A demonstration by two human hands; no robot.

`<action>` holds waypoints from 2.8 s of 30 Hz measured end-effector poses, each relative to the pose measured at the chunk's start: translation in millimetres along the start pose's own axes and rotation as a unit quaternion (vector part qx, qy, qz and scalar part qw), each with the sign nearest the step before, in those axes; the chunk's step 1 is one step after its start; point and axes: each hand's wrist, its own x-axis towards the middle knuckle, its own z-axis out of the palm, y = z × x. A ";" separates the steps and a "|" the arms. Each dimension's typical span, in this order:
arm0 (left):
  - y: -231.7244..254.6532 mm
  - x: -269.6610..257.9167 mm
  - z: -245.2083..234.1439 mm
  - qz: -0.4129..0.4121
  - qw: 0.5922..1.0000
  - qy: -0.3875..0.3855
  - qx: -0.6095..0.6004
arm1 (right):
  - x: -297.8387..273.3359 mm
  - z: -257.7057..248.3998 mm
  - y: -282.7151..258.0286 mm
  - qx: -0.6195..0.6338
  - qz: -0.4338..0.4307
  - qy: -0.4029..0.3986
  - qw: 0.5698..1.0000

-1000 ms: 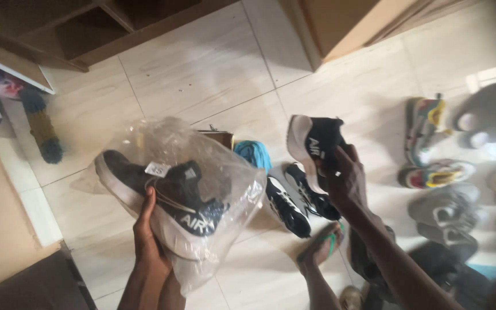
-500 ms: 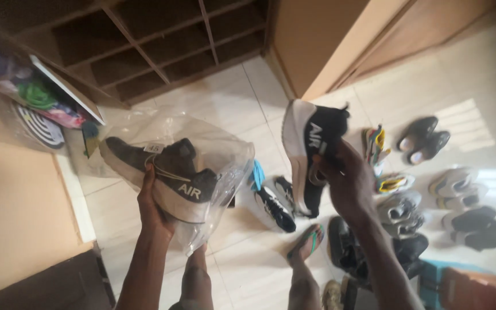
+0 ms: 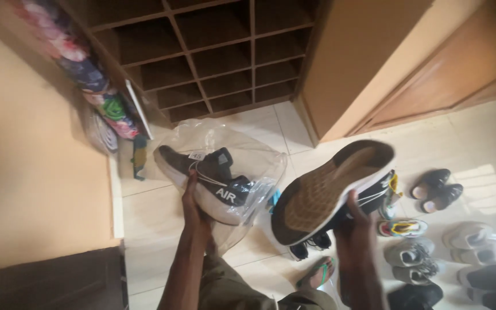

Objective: Packing a pair of shoes into a box and cleaning another pair with a cloth.

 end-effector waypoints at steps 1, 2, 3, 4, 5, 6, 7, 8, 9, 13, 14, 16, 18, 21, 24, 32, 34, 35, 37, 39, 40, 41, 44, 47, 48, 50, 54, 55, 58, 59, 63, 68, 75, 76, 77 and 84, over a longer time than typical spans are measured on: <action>1.8 3.6 -1.7 0.003 1.000 -0.003 -0.001 | -3.8 6.9 -15.7 0.021 0.009 -0.025 0.999; 3.2 7.7 -2.8 0.005 1.000 -0.006 -0.002 | -7.2 13.5 -31.9 0.041 0.017 -0.050 0.998; 4.7 10.2 -2.6 0.005 1.000 -0.011 -0.005 | -8.5 10.3 -46.7 0.040 0.012 -0.052 0.998; 6.0 12.9 -2.4 0.004 0.999 -0.045 -0.030 | -9.8 6.9 -61.5 0.040 0.018 -0.046 0.998; 8.8 14.7 -4.4 0.005 0.995 -0.077 -0.055 | -11.4 4.5 -74.4 0.039 0.027 -0.043 0.998; 10.8 13.0 0.1 0.007 0.995 -0.080 -0.058 | -14.8 12.9 -81.5 0.038 0.023 -0.045 0.998; 14.9 12.1 4.9 0.014 0.997 -0.057 -0.049 | -16.4 23.0 -88.0 0.042 0.019 -0.033 0.998; 19.0 11.2 9.9 0.020 0.998 -0.034 -0.041 | -18.1 33.2 -94.8 0.047 0.015 -0.020 0.999; 22.2 10.4 15.2 0.024 0.998 -0.035 -0.042 | -4.9 26.7 -87.8 0.047 0.014 -0.024 0.998; 27.4 10.6 33.3 0.011 1.000 -0.013 -0.024 | 54.6 -12.7 -36.5 0.042 0.083 -0.078 0.993; 27.0 12.7 39.1 -0.011 1.000 -0.003 -0.020 | 72.8 -24.8 -19.9 0.030 0.109 -0.101 0.988; 25.5 8.2 45.4 -0.009 1.000 -0.012 -0.015 | 77.2 -28.2 -2.6 0.057 0.156 -0.119 0.979; 25.3 5.4 47.9 -0.008 1.000 -0.019 -0.007 | 61.0 -19.8 1.9 0.088 0.205 -0.137 0.965; 30.0 -3.4 58.6 0.012 1.000 -0.015 0.003 | 26.1 -3.8 -14.0 0.238 0.224 -0.214 0.920; 38.5 -19.8 67.4 -0.011 0.999 -0.036 -0.009 | 22.6 -16.4 -16.6 0.296 0.163 -0.295 0.894; 38.1 14.3 55.0 0.025 0.998 -0.063 0.002 | 25.8 -55.9 29.5 0.217 0.265 -0.388 0.855; 47.2 7.6 67.9 -0.001 0.999 -0.025 0.039 | 17.5 -62.4 29.3 0.159 0.319 -0.337 0.871; 52.5 3.7 73.9 -0.029 0.997 0.012 0.077 | 12.3 -65.5 29.9 0.101 0.370 -0.282 0.879; 52.4 8.6 72.5 -0.028 0.997 -0.025 0.067 | 0.3 -48.4 21.3 0.004 0.400 -0.170 0.900; 53.1 9.9 76.4 -0.029 0.996 -0.065 0.056 | 2.1 -40.5 15.4 -0.092 0.422 -0.053 0.901; 54.6 8.1 80.0 -0.055 0.993 -0.017 0.099 | 9.6 -40.8 14.6 -0.173 0.371 -0.118 0.905; 56.2 5.8 82.6 -0.081 0.986 0.031 0.142 | 16.5 -41.3 14.1 -0.252 0.317 -0.181 0.896; 58.7 2.9 77.8 -0.080 0.980 0.001 0.185 | 36.9 -43.5 15.3 -0.467 0.134 -0.360 0.796; 69.9 -17.3 86.9 -0.080 0.988 -0.091 0.098 | 38.6 -31.2 9.9 -0.327 0.275 -0.240 0.872; 71.2 -13.1 85.6 -0.074 0.989 -0.088 0.096 | 41.4 -33.2 14.5 -0.330 0.276 -0.245 0.869; 73.0 -5.7 82.5 -0.066 0.989 -0.121 0.061 | 45.4 -39.0 23.5 -0.168 0.329 -0.199 0.908; 77.5 -14.8 92.0 -0.036 0.985 -0.169 0.020 | 1.2 18.9 -1.6 -0.297 0.264 -0.240 0.886; 82.5 -25.3 101.8 -0.045 0.987 -0.156 0.010 | 7.2 11.2 9.1 -0.390 0.122 -0.352 0.842; 93.3 -41.2 118.8 -0.057 0.983 -0.172 0.020 | -12.7 37.3 -16.0 -0.476 -0.056 -0.465 0.744; 97.8 -44.8 120.6 -0.055 0.978 -0.198 0.040 | -26.0 55.3 -32.1 -0.481 -0.085 -0.487 0.724; 104.9 -35.7 115.7 -0.020 0.979 -0.135 0.152 | 8.2 23.4 -38.4 -0.425 -0.030 -0.522 0.739; 105.0 -16.7 104.1 -0.026 0.975 -0.189 0.116 | 48.2 -33.7 -27.2 -0.092 0.252 -0.457 0.848; 83.9 -17.9 98.8 -0.095 0.941 -0.241 0.218 | 70.0 -76.3 42.0 -0.082 0.324 -0.235 0.913; 79.1 -18.3 101.4 -0.088 0.941 -0.256 0.205 | 67.8 -77.3 47.7 -0.021 0.370 -0.222 0.902; 78.3 -21.7 98.6 -0.080 0.941 -0.264 0.195 | 63.2 -75.9 59.0 0.041 0.418 -0.211 0.883; 35.4 -22.5 92.3 -0.143 0.959 -0.213 0.122 | 12.5 -13.6 74.9 0.114 0.220 -0.195 0.949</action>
